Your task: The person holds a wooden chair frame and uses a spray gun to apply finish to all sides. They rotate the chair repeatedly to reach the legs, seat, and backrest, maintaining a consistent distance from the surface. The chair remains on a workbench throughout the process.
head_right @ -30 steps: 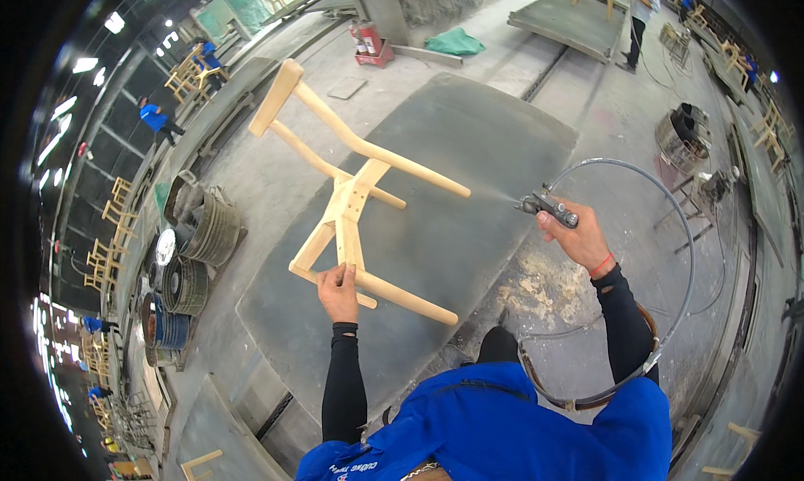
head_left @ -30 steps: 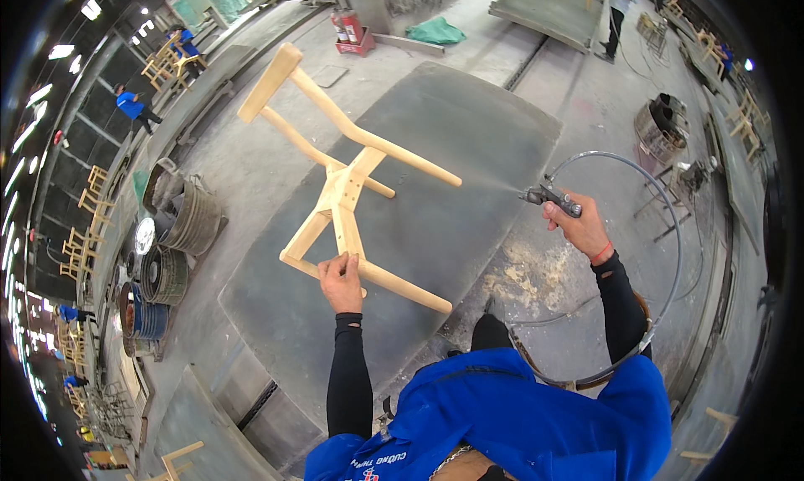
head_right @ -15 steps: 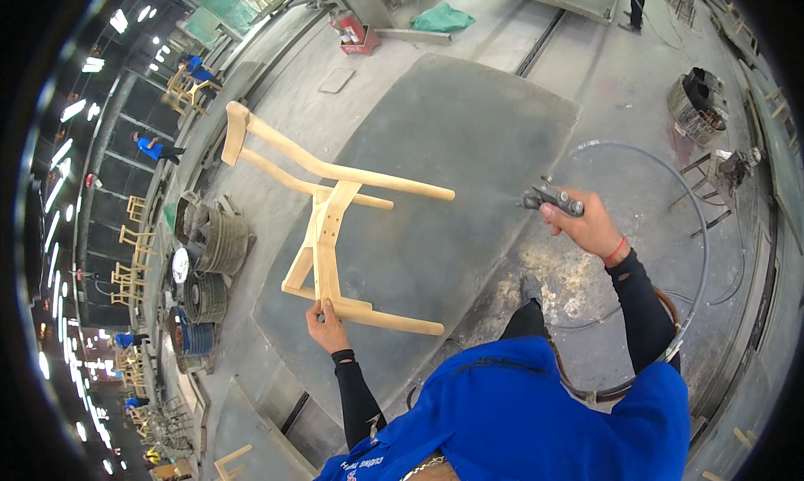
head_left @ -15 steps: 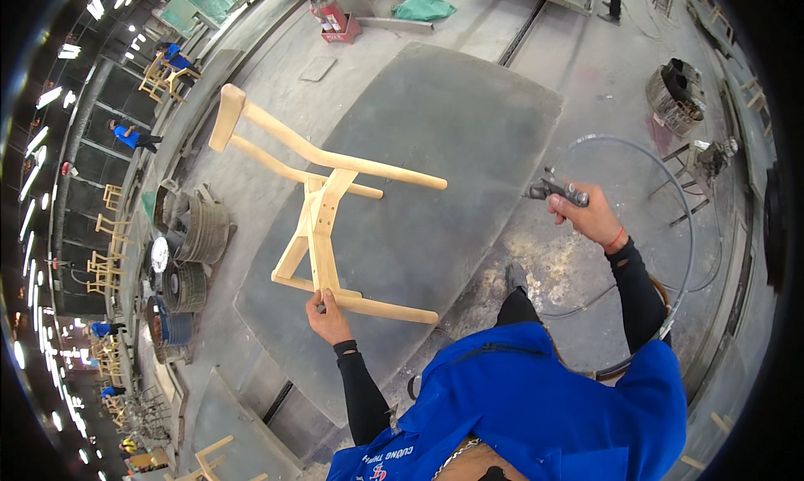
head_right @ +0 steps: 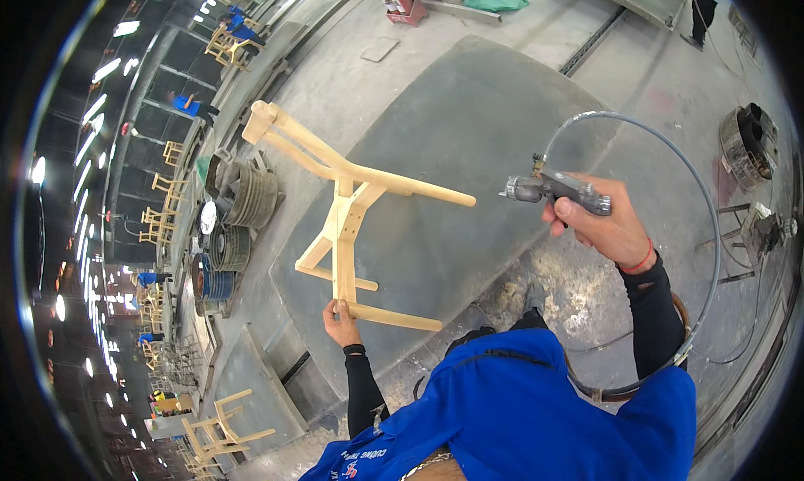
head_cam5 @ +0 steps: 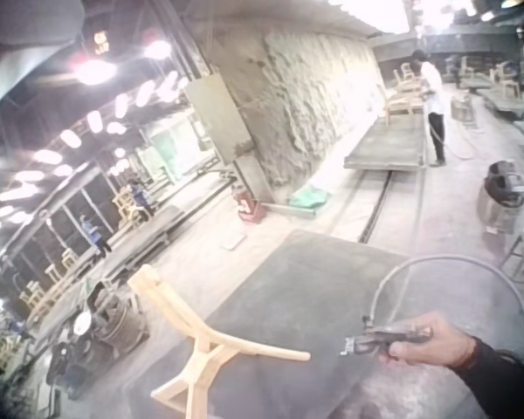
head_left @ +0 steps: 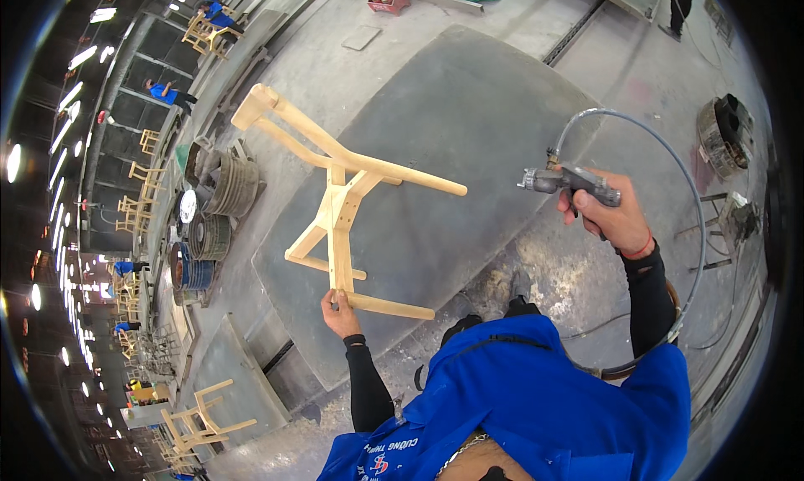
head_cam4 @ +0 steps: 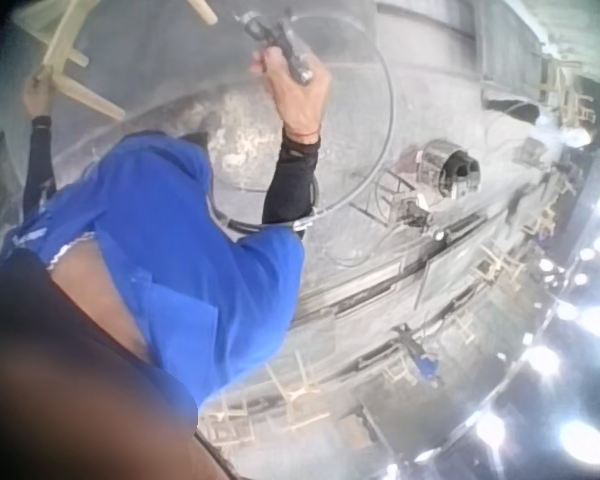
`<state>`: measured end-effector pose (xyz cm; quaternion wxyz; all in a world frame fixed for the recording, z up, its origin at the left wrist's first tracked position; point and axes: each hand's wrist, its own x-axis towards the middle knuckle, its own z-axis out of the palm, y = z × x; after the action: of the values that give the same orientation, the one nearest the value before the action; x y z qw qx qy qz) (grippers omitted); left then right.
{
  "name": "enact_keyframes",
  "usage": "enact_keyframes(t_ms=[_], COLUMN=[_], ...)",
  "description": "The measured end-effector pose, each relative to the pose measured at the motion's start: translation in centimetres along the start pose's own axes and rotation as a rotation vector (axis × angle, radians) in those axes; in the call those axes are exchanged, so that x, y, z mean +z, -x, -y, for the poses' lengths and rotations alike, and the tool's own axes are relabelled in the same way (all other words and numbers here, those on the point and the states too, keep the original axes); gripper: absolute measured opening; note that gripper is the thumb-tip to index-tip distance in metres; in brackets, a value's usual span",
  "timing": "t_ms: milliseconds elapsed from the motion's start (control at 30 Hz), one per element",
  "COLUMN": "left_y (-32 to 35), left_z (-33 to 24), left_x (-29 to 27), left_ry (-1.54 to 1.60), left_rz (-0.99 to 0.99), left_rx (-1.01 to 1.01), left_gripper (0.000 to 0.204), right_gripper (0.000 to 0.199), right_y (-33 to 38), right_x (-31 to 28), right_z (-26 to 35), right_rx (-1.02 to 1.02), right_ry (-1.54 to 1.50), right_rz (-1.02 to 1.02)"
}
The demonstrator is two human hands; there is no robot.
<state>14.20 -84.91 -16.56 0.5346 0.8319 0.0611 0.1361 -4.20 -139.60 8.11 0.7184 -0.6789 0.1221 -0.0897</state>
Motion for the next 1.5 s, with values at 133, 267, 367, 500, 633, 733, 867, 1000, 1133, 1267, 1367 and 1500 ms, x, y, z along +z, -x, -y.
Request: enact_keyframes(t_ms=[133,267,367,500,633,733,867,1000,1133,1267,1367,1500], left_y=[1.7,4.8,7.9,9.6,4.7,-2.1,-9.3,-11.6,-9.0,-5.4,-2.6,0.9], left_z=[-0.5,-0.8,-0.1,2.4,6.6,8.7,9.5,10.1,10.0,8.3,8.1,9.9], left_x=[1.7,2.9,3.9,4.2,2.6,1.4,2.7,3.7,4.8,4.6,3.8,2.8], left_ry=[-0.048,-0.27,-0.386,-0.489,-0.597,-0.741,-0.973,-1.067,-1.044,-0.918,-0.915,-1.002], left_rz=[0.014,0.082,0.199,0.287,0.36,0.293,0.396,0.382,0.349,0.363,0.345,0.441], left_rx=[-0.017,0.109,0.167,0.097,0.202,0.337,0.067,0.046,0.049,0.09,0.125,-0.052], left_gripper=[0.037,0.05,0.054,0.055,0.055,0.053,0.047,0.051,0.061,0.073,0.077,0.069], right_gripper=[0.038,0.035,0.035,0.036,0.038,0.04,0.041,0.04,0.035,0.034,0.036,0.034], right_y=[-1.5,0.0,2.2,4.4,5.4,5.6,5.6,4.1,1.0,-1.5,-2.5,-3.2], right_x=[-3.0,-5.7,-6.0,-5.0,-3.2,-1.3,0.5,2.1,1.1,-1.0,-2.3,-3.5], right_z=[-6.3,-12.0,-14.1,-14.4,-13.5,-11.8,-9.1,-10.1,-15.7,-22.6,-26.5,-26.6], right_rx=[0.079,0.22,0.291,0.288,0.34,0.277,0.203,0.118,0.2,0.312,0.355,0.336], right_ry=[0.177,0.447,0.416,0.386,0.35,0.229,-0.008,-0.136,-0.113,0.127,0.193,0.219], right_rz=[-0.033,-0.11,-0.149,-0.163,-0.138,-0.145,-0.168,-0.143,-0.127,-0.198,-0.236,-0.207])
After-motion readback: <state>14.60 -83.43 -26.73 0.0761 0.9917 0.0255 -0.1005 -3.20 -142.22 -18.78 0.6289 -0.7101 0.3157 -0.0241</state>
